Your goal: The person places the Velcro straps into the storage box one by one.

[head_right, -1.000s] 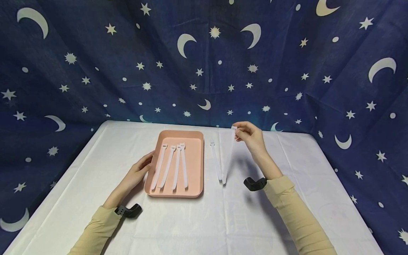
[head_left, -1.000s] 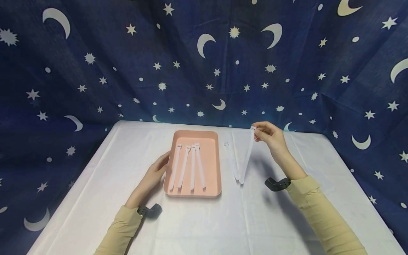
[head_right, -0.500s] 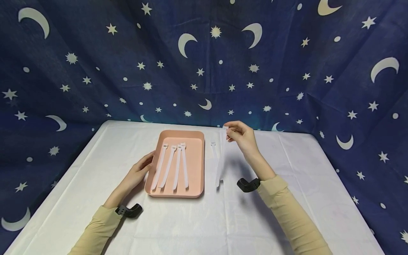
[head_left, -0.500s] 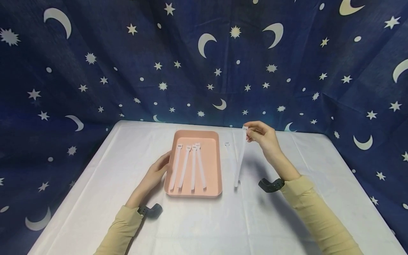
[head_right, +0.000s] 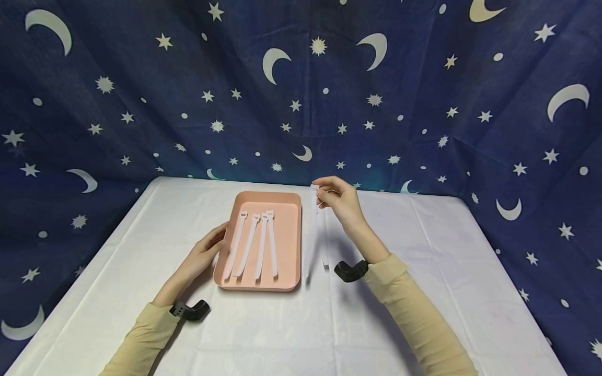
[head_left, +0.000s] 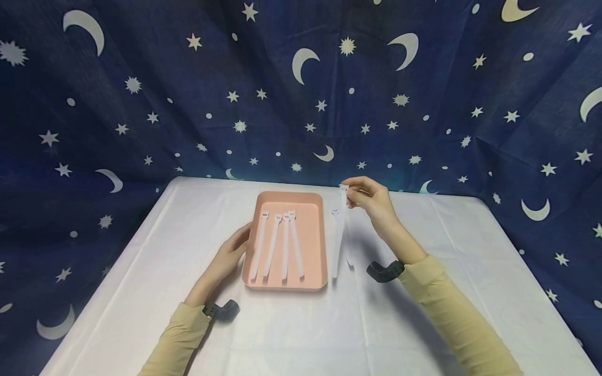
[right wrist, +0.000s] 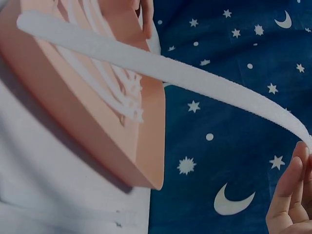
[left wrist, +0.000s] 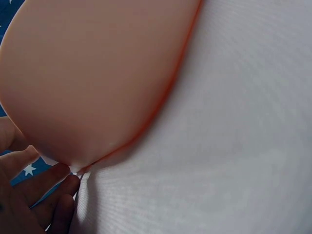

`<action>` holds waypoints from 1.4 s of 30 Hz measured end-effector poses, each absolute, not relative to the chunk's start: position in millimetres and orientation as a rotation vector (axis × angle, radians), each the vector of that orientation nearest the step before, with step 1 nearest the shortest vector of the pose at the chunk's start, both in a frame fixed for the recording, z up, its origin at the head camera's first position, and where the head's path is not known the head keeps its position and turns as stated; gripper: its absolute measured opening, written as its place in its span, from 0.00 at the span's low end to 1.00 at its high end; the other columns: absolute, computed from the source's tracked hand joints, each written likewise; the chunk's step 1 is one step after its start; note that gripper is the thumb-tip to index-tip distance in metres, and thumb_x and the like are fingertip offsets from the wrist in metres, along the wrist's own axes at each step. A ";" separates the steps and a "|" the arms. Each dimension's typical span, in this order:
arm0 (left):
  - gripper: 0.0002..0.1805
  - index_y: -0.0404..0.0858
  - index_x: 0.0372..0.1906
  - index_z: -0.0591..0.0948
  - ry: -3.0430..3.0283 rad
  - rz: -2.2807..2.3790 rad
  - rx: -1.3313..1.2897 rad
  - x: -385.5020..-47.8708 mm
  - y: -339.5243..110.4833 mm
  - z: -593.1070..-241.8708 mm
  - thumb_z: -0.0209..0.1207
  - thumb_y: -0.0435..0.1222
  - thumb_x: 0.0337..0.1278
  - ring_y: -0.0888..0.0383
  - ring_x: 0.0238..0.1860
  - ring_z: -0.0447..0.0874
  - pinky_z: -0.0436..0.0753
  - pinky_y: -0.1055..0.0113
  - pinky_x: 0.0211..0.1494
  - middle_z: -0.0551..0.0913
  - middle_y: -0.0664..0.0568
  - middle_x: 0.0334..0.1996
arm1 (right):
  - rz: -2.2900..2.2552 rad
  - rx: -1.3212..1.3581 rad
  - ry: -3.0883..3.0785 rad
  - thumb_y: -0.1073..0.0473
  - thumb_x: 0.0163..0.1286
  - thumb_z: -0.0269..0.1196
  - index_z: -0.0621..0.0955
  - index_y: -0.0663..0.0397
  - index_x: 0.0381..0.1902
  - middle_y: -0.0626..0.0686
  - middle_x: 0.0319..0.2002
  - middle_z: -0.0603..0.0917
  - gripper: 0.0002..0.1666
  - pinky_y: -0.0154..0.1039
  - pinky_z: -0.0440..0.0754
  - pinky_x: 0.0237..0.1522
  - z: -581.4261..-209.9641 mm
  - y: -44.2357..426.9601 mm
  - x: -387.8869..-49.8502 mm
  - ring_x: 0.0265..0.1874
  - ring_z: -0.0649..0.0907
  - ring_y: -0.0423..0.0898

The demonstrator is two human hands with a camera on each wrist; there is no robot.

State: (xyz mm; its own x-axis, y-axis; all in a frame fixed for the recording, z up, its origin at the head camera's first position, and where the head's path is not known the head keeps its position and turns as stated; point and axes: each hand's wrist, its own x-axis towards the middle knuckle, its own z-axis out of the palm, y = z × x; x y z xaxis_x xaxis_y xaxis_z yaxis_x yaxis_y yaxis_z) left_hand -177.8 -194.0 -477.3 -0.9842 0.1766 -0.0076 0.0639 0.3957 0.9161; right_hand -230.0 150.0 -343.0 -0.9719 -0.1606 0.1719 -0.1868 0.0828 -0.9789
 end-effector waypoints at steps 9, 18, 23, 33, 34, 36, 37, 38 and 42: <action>0.29 0.48 0.75 0.57 2.543 1.643 0.208 -177.0 -195.1 -476.5 0.45 0.44 0.74 0.40 0.75 0.56 0.57 0.41 0.75 0.60 0.41 0.73 | 2.116 0.387 -2.296 0.68 0.67 0.59 0.77 0.67 0.51 0.42 0.27 0.81 0.15 0.29 0.83 0.33 -339.1 132.2 -231.5 0.27 0.79 0.38; 0.29 0.47 0.75 0.58 2.523 1.674 0.237 -178.8 -193.8 -475.8 0.46 0.43 0.73 0.41 0.75 0.56 0.56 0.41 0.76 0.61 0.42 0.73 | 2.108 0.358 -2.320 0.69 0.66 0.59 0.78 0.66 0.50 0.41 0.26 0.80 0.14 0.28 0.84 0.33 -348.3 120.8 -237.5 0.26 0.79 0.37; 0.29 0.48 0.75 0.57 2.517 1.663 0.222 -178.7 -193.2 -477.0 0.45 0.44 0.73 0.42 0.75 0.56 0.56 0.40 0.76 0.61 0.43 0.73 | 2.099 0.348 -2.349 0.70 0.67 0.58 0.78 0.68 0.51 0.41 0.26 0.80 0.15 0.29 0.84 0.33 -360.1 115.7 -245.8 0.26 0.80 0.38; 0.29 0.45 0.75 0.56 2.515 1.694 0.239 -176.7 -193.1 -474.4 0.46 0.41 0.74 0.41 0.75 0.56 0.56 0.41 0.76 0.60 0.41 0.73 | 2.115 0.301 -2.399 0.69 0.67 0.57 0.77 0.68 0.52 0.43 0.27 0.79 0.16 0.29 0.85 0.33 -373.7 104.1 -261.1 0.27 0.80 0.38; 0.29 0.44 0.75 0.56 2.509 1.700 0.240 -176.7 -193.1 -474.4 0.46 0.41 0.74 0.40 0.75 0.55 0.56 0.40 0.76 0.60 0.40 0.73 | 2.117 0.285 -2.402 0.70 0.67 0.56 0.78 0.68 0.52 0.43 0.27 0.79 0.16 0.29 0.85 0.33 -375.0 103.2 -262.6 0.27 0.80 0.38; 0.29 0.45 0.75 0.56 2.504 1.701 0.229 -176.8 -192.9 -474.4 0.46 0.42 0.73 0.41 0.75 0.55 0.56 0.40 0.76 0.60 0.41 0.74 | 2.123 0.255 -2.405 0.70 0.66 0.56 0.78 0.68 0.52 0.43 0.27 0.79 0.16 0.29 0.84 0.32 -377.8 101.8 -265.4 0.26 0.80 0.38; 0.29 0.45 0.75 0.56 2.507 1.692 0.228 -176.8 -192.9 -474.6 0.45 0.42 0.74 0.41 0.75 0.55 0.56 0.40 0.76 0.60 0.41 0.74 | 2.121 0.246 -2.413 0.70 0.66 0.56 0.78 0.68 0.52 0.43 0.27 0.79 0.16 0.29 0.84 0.32 -379.5 101.3 -266.8 0.26 0.80 0.38; 0.29 0.45 0.75 0.56 2.510 1.690 0.225 -177.0 -192.9 -474.9 0.46 0.42 0.73 0.41 0.75 0.55 0.56 0.41 0.76 0.60 0.41 0.74 | 2.119 0.239 -2.421 0.71 0.66 0.56 0.78 0.68 0.52 0.43 0.27 0.79 0.17 0.30 0.84 0.32 -381.2 100.6 -268.2 0.26 0.80 0.38; 0.28 0.47 0.75 0.57 2.527 1.674 0.218 -177.3 -193.8 -475.7 0.45 0.43 0.73 0.42 0.75 0.56 0.57 0.41 0.76 0.61 0.43 0.73 | 2.104 0.233 -2.451 0.71 0.66 0.55 0.78 0.68 0.52 0.44 0.27 0.78 0.17 0.30 0.85 0.33 -389.3 96.8 -274.4 0.25 0.81 0.38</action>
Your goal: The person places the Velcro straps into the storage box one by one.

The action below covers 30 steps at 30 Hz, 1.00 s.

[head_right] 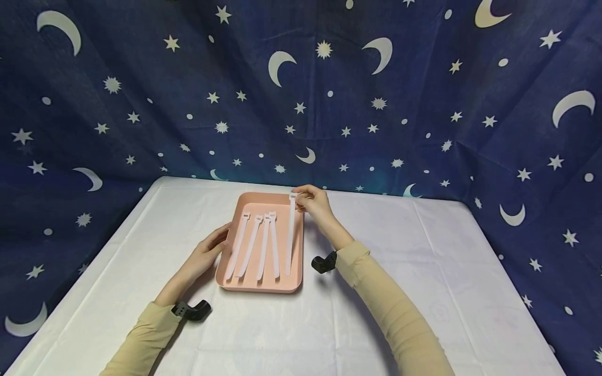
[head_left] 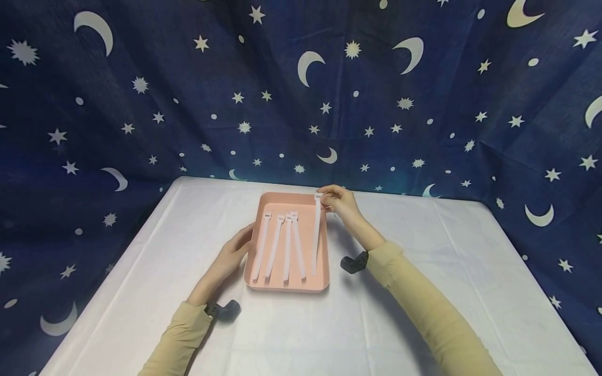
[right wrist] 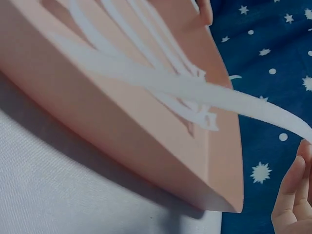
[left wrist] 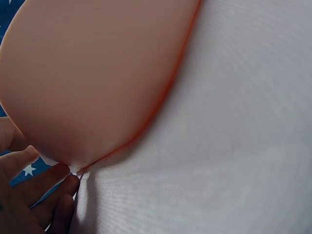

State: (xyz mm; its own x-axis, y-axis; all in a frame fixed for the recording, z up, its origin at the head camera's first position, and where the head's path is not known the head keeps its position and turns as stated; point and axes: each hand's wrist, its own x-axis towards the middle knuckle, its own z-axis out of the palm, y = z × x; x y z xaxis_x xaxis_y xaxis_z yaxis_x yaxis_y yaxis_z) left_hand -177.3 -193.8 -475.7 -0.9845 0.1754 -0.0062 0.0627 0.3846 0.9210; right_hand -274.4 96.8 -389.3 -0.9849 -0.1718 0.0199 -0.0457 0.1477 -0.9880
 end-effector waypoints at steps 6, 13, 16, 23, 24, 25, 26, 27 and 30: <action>0.29 0.48 0.75 0.57 2.533 1.666 0.212 -177.0 -195.1 -475.5 0.45 0.44 0.73 0.42 0.75 0.56 0.57 0.41 0.75 0.61 0.43 0.74 | -1.948 -0.223 2.333 0.71 0.66 0.56 0.79 0.66 0.51 0.44 0.26 0.79 0.17 0.33 0.84 0.33 -396.5 90.0 -280.8 0.26 0.81 0.40; 0.29 0.48 0.75 0.57 2.527 1.676 0.216 -177.6 -194.9 -476.2 0.46 0.44 0.73 0.42 0.75 0.56 0.58 0.41 0.75 0.61 0.43 0.74 | -1.908 -0.205 2.374 0.71 0.65 0.56 0.80 0.67 0.50 0.43 0.25 0.79 0.16 0.33 0.83 0.31 -403.7 86.1 -289.0 0.24 0.81 0.40; 0.29 0.48 0.75 0.57 2.531 1.676 0.218 -178.4 -194.7 -476.5 0.46 0.44 0.73 0.41 0.74 0.57 0.58 0.41 0.75 0.61 0.42 0.73 | -1.902 -0.195 2.379 0.73 0.64 0.55 0.80 0.68 0.49 0.43 0.24 0.79 0.16 0.35 0.84 0.31 -408.7 84.9 -293.1 0.23 0.81 0.39; 0.29 0.48 0.75 0.57 2.535 1.663 0.211 -176.9 -194.2 -475.5 0.46 0.45 0.73 0.42 0.75 0.57 0.58 0.41 0.75 0.61 0.43 0.73 | -1.857 -0.200 2.423 0.74 0.63 0.54 0.80 0.69 0.48 0.44 0.24 0.77 0.16 0.39 0.86 0.36 -419.3 79.2 -299.0 0.24 0.80 0.41; 0.29 0.48 0.75 0.57 2.534 1.662 0.208 -176.9 -194.0 -475.6 0.46 0.45 0.73 0.42 0.75 0.56 0.58 0.41 0.75 0.61 0.43 0.73 | -1.841 -0.206 2.442 0.74 0.63 0.54 0.80 0.68 0.48 0.45 0.25 0.77 0.16 0.41 0.86 0.37 -420.2 78.2 -299.3 0.25 0.81 0.43; 0.29 0.48 0.75 0.57 2.530 1.665 0.207 -176.7 -193.8 -475.5 0.46 0.45 0.73 0.42 0.75 0.56 0.58 0.41 0.76 0.61 0.43 0.73 | -1.829 -0.209 2.457 0.74 0.62 0.54 0.81 0.68 0.47 0.46 0.25 0.77 0.16 0.42 0.86 0.39 -421.2 77.1 -299.7 0.27 0.81 0.45; 0.29 0.48 0.75 0.57 2.526 1.668 0.207 -176.7 -193.5 -475.6 0.46 0.45 0.73 0.43 0.75 0.56 0.57 0.42 0.76 0.61 0.43 0.73 | -1.816 -0.217 2.475 0.74 0.62 0.54 0.81 0.68 0.47 0.47 0.26 0.77 0.16 0.44 0.86 0.39 -422.0 75.9 -300.0 0.28 0.81 0.48; 0.29 0.48 0.74 0.58 2.524 1.673 0.204 -176.7 -193.4 -475.6 0.47 0.46 0.72 0.43 0.75 0.56 0.57 0.42 0.76 0.61 0.43 0.74 | -1.796 -0.223 2.495 0.74 0.62 0.54 0.81 0.67 0.46 0.48 0.26 0.77 0.16 0.46 0.86 0.40 -422.7 74.8 -300.5 0.30 0.82 0.51; 0.30 0.47 0.74 0.58 2.523 1.683 0.206 -176.6 -193.2 -475.7 0.47 0.46 0.72 0.42 0.75 0.55 0.56 0.42 0.76 0.61 0.43 0.74 | -1.743 -0.238 2.557 0.74 0.62 0.55 0.82 0.65 0.45 0.51 0.27 0.79 0.15 0.46 0.87 0.40 -423.9 71.7 -301.7 0.33 0.83 0.58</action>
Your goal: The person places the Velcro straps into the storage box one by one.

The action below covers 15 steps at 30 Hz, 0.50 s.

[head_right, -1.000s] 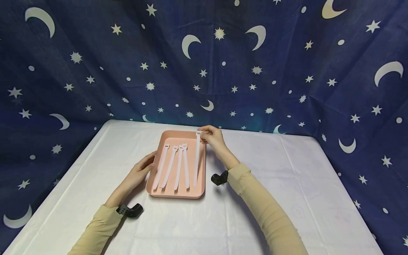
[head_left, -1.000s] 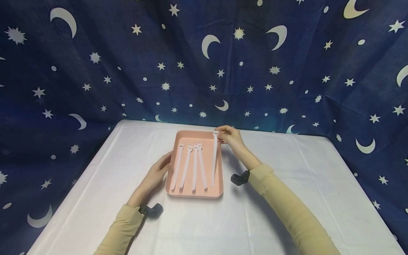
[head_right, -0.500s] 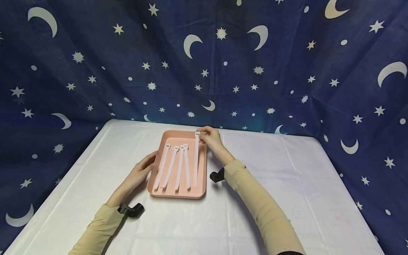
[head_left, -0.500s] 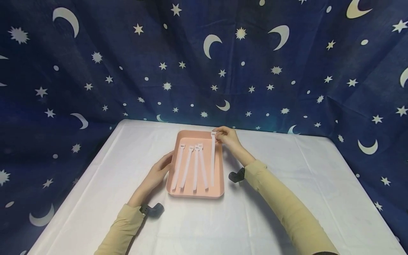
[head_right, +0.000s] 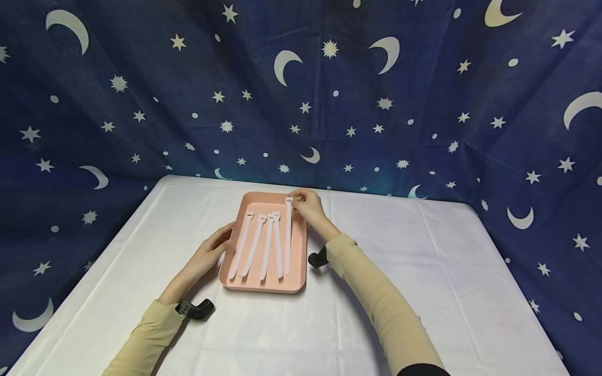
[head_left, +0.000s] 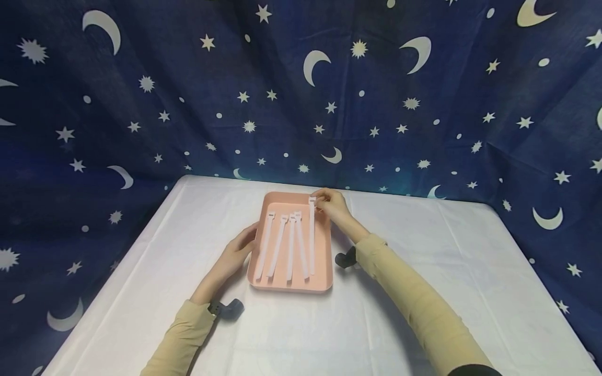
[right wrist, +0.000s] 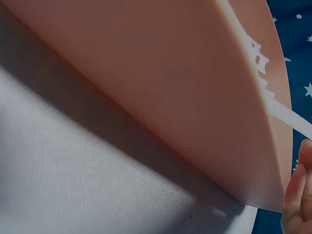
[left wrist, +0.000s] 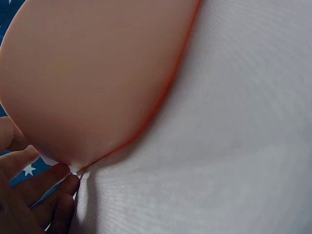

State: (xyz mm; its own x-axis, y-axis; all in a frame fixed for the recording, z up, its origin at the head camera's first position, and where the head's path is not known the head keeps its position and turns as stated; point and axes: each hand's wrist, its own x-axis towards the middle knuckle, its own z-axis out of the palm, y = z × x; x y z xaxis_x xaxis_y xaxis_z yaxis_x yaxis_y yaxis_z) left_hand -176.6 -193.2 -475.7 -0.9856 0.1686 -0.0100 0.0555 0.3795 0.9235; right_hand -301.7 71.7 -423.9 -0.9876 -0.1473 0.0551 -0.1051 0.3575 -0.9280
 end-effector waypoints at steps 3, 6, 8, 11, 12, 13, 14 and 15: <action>0.30 0.48 0.74 0.58 2.529 1.673 0.195 -176.7 -192.9 -475.3 0.47 0.46 0.72 0.42 0.75 0.55 0.56 0.42 0.76 0.61 0.43 0.73 | -1.689 -0.260 2.615 0.73 0.62 0.55 0.83 0.64 0.44 0.53 0.28 0.80 0.15 0.39 0.86 0.35 -423.7 69.6 -303.2 0.34 0.84 0.58; 0.29 0.48 0.75 0.57 2.541 1.653 0.190 -176.9 -192.8 -475.2 0.46 0.45 0.72 0.43 0.75 0.56 0.57 0.42 0.76 0.61 0.43 0.73 | -1.640 -0.292 2.662 0.73 0.62 0.56 0.83 0.64 0.44 0.56 0.28 0.80 0.14 0.30 0.81 0.29 -423.5 67.8 -304.1 0.31 0.83 0.55; 0.29 0.49 0.74 0.58 2.538 1.659 0.175 -177.0 -192.8 -475.5 0.47 0.45 0.72 0.44 0.75 0.57 0.57 0.43 0.76 0.62 0.44 0.73 | -1.598 -0.319 2.699 0.73 0.63 0.56 0.83 0.64 0.43 0.58 0.29 0.81 0.13 0.27 0.77 0.26 -424.0 66.8 -304.8 0.29 0.83 0.52; 0.29 0.49 0.74 0.58 2.541 1.665 0.175 -177.2 -193.0 -476.1 0.47 0.45 0.72 0.44 0.75 0.57 0.57 0.43 0.76 0.62 0.45 0.73 | -1.538 -0.350 2.744 0.73 0.63 0.56 0.83 0.64 0.42 0.59 0.31 0.82 0.12 0.25 0.75 0.25 -425.6 65.4 -305.9 0.27 0.81 0.47; 0.29 0.49 0.74 0.58 2.541 1.664 0.173 -177.2 -193.0 -476.2 0.47 0.45 0.72 0.44 0.75 0.57 0.57 0.43 0.76 0.62 0.45 0.73 | -1.514 -0.359 2.760 0.72 0.63 0.56 0.83 0.63 0.42 0.59 0.32 0.82 0.12 0.25 0.75 0.25 -426.0 64.8 -306.3 0.27 0.81 0.46; 0.29 0.50 0.74 0.58 2.540 1.667 0.166 -177.3 -192.9 -476.3 0.47 0.46 0.72 0.44 0.75 0.57 0.57 0.43 0.76 0.62 0.46 0.73 | -1.496 -0.364 2.771 0.72 0.63 0.56 0.83 0.63 0.42 0.59 0.32 0.82 0.12 0.25 0.75 0.25 -426.4 64.4 -306.7 0.26 0.80 0.44; 0.29 0.50 0.74 0.58 2.542 1.667 0.170 -177.4 -192.8 -476.5 0.47 0.46 0.72 0.44 0.75 0.57 0.57 0.43 0.76 0.62 0.45 0.73 | -1.477 -0.368 2.782 0.71 0.64 0.56 0.83 0.62 0.41 0.59 0.32 0.82 0.12 0.25 0.75 0.25 -426.6 63.8 -307.0 0.26 0.79 0.43; 0.29 0.50 0.74 0.58 2.543 1.666 0.173 -177.6 -192.8 -476.5 0.47 0.46 0.72 0.44 0.75 0.57 0.57 0.43 0.76 0.62 0.45 0.73 | -1.458 -0.375 2.792 0.71 0.64 0.56 0.83 0.61 0.41 0.59 0.32 0.82 0.12 0.25 0.74 0.25 -426.9 63.5 -307.4 0.26 0.79 0.43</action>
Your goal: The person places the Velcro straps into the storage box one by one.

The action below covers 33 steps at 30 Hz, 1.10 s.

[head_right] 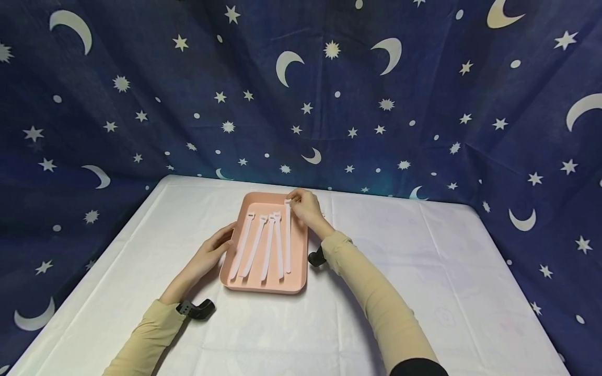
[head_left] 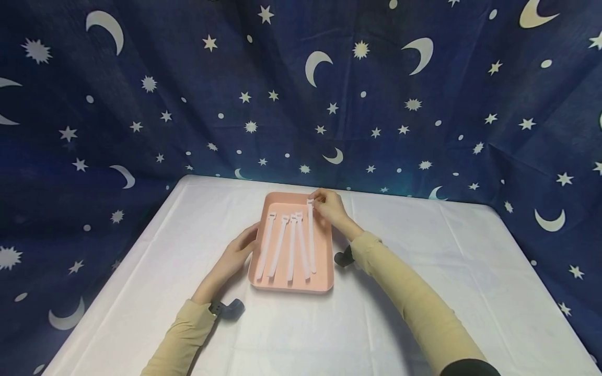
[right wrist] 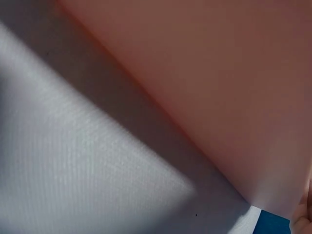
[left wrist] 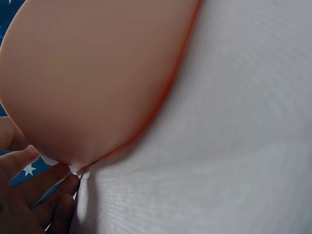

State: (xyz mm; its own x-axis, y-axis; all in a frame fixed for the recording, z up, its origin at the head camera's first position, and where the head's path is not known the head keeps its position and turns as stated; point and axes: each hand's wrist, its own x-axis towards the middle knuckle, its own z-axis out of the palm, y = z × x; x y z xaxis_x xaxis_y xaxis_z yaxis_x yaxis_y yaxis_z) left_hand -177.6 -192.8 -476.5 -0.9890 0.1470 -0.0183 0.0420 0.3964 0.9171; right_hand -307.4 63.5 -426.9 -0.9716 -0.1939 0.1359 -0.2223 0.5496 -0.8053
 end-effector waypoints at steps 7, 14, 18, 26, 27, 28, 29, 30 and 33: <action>0.29 0.48 0.74 0.58 2.552 1.660 0.187 -177.1 -193.2 -475.1 0.47 0.45 0.72 0.42 0.75 0.57 0.58 0.42 0.76 0.62 0.43 0.73 | 1.365 0.383 -2.763 0.69 0.64 0.57 0.83 0.60 0.41 0.59 0.34 0.84 0.11 0.26 0.73 0.25 -426.6 61.1 -307.7 0.27 0.79 0.44; 0.29 0.49 0.74 0.58 2.550 1.654 0.161 -177.0 -193.4 -476.8 0.46 0.44 0.72 0.44 0.75 0.56 0.58 0.43 0.76 0.61 0.45 0.74 | 1.364 0.370 -2.779 0.69 0.65 0.57 0.83 0.60 0.40 0.59 0.35 0.84 0.10 0.26 0.74 0.26 -427.9 60.9 -307.4 0.28 0.79 0.45; 0.29 0.46 0.75 0.57 2.542 1.653 0.177 -171.0 -191.5 -466.9 0.46 0.42 0.73 0.42 0.75 0.56 0.57 0.43 0.76 0.61 0.43 0.74 | 1.368 0.364 -2.774 0.70 0.64 0.57 0.83 0.60 0.40 0.58 0.35 0.84 0.10 0.26 0.74 0.28 -429.6 60.7 -307.5 0.30 0.79 0.46; 0.29 0.46 0.75 0.57 2.545 1.661 0.191 -174.8 -192.9 -476.2 0.46 0.43 0.73 0.42 0.75 0.55 0.56 0.42 0.76 0.60 0.43 0.74 | 1.406 0.376 -2.760 0.70 0.65 0.57 0.82 0.60 0.41 0.59 0.35 0.83 0.10 0.28 0.76 0.30 -431.3 61.1 -307.6 0.30 0.82 0.47; 0.29 0.47 0.75 0.57 2.552 1.658 0.197 -174.9 -193.0 -476.4 0.46 0.43 0.73 0.42 0.75 0.56 0.57 0.42 0.76 0.61 0.43 0.74 | 1.411 0.374 -2.757 0.70 0.65 0.57 0.82 0.60 0.41 0.59 0.35 0.83 0.09 0.28 0.76 0.30 -431.1 61.3 -307.3 0.30 0.82 0.47; 0.29 0.47 0.75 0.57 2.555 1.656 0.195 -174.9 -193.0 -476.2 0.45 0.44 0.73 0.42 0.75 0.56 0.57 0.42 0.76 0.61 0.43 0.74 | 1.417 0.371 -2.754 0.69 0.65 0.57 0.82 0.60 0.41 0.59 0.35 0.83 0.09 0.28 0.77 0.31 -430.9 61.4 -306.8 0.31 0.83 0.47; 0.29 0.48 0.74 0.58 2.553 1.661 0.190 -175.2 -193.0 -476.3 0.46 0.44 0.73 0.43 0.75 0.56 0.57 0.42 0.76 0.61 0.44 0.74 | 1.421 0.367 -2.751 0.69 0.65 0.57 0.82 0.60 0.41 0.59 0.36 0.83 0.09 0.28 0.77 0.31 -430.8 61.6 -306.6 0.31 0.83 0.48; 0.29 0.48 0.74 0.58 2.553 1.662 0.191 -175.2 -193.0 -476.2 0.46 0.44 0.73 0.43 0.75 0.56 0.57 0.42 0.76 0.61 0.44 0.74 | 1.429 0.363 -2.748 0.69 0.65 0.57 0.82 0.60 0.41 0.60 0.36 0.83 0.09 0.28 0.77 0.31 -430.6 61.8 -306.3 0.31 0.83 0.48; 0.29 0.48 0.75 0.57 2.564 1.648 0.198 -175.6 -193.4 -476.6 0.45 0.45 0.73 0.42 0.75 0.56 0.58 0.41 0.75 0.61 0.43 0.74 | 1.444 0.356 -2.739 0.69 0.65 0.58 0.82 0.61 0.41 0.60 0.38 0.84 0.09 0.28 0.78 0.32 -430.7 62.9 -306.2 0.33 0.83 0.49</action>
